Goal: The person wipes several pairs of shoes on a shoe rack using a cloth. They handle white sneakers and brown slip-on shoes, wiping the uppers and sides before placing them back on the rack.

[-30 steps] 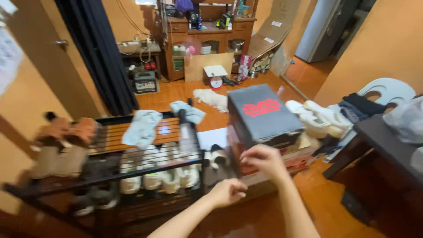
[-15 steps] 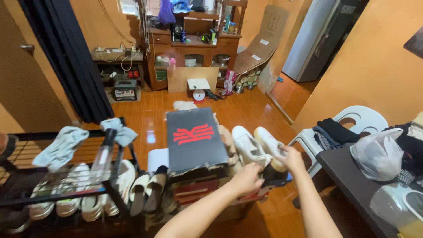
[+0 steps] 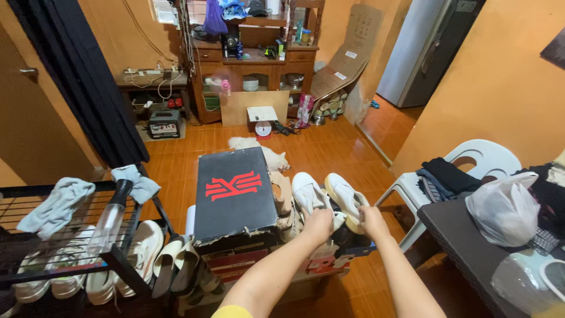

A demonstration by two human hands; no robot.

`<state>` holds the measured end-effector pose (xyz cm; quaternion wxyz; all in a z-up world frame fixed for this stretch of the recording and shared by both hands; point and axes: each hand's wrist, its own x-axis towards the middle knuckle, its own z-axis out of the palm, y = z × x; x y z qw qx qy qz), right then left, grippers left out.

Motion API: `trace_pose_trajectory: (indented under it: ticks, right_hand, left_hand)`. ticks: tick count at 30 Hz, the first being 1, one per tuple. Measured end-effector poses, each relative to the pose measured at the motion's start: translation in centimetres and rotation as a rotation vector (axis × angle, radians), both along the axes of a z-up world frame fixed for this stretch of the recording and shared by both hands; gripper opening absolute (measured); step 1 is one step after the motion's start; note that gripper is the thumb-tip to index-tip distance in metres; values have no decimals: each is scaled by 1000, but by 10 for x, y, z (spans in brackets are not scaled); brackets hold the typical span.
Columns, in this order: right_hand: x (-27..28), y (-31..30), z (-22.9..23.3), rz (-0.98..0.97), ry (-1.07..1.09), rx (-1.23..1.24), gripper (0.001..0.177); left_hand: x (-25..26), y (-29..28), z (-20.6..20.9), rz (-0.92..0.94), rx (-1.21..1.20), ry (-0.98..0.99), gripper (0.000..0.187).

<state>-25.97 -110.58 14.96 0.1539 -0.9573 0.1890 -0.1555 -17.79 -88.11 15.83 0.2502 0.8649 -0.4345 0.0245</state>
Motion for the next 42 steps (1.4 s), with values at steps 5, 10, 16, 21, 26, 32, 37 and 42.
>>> trace_pose_trajectory:
  ticks: [5,10,16,21,26,32,37,42]
  right_hand:
    - [6,20,44,-39,-137,-146,37]
    - [8,102,144,11,-546,-137,43]
    - [17,284,240,185,-818,-109,48]
    - [68,446,244,451,-779,164,59]
    - [136,596,170,632,-688,261,63]
    - [193,726,101,894,-463,132,31]
    - [223,807,74,900,-315,70,34]
    - [247,869,53,972,-399,-44,32]
  left_hand:
    - [-4,20,55,-73,-360,155,41]
    - [2,78,133,-193,-608,16,44]
    - [39,253,210,-168,-610,-191,48]
    - [73,448,223,-121,-519,-328,63]
    - [93,626,184,109,-266,-198,57]
    - [125,779,132,293,-136,-20,42]
    - [156,846,91,375,-50,13,39]
    - [182,876,57,423,-128,83,55]
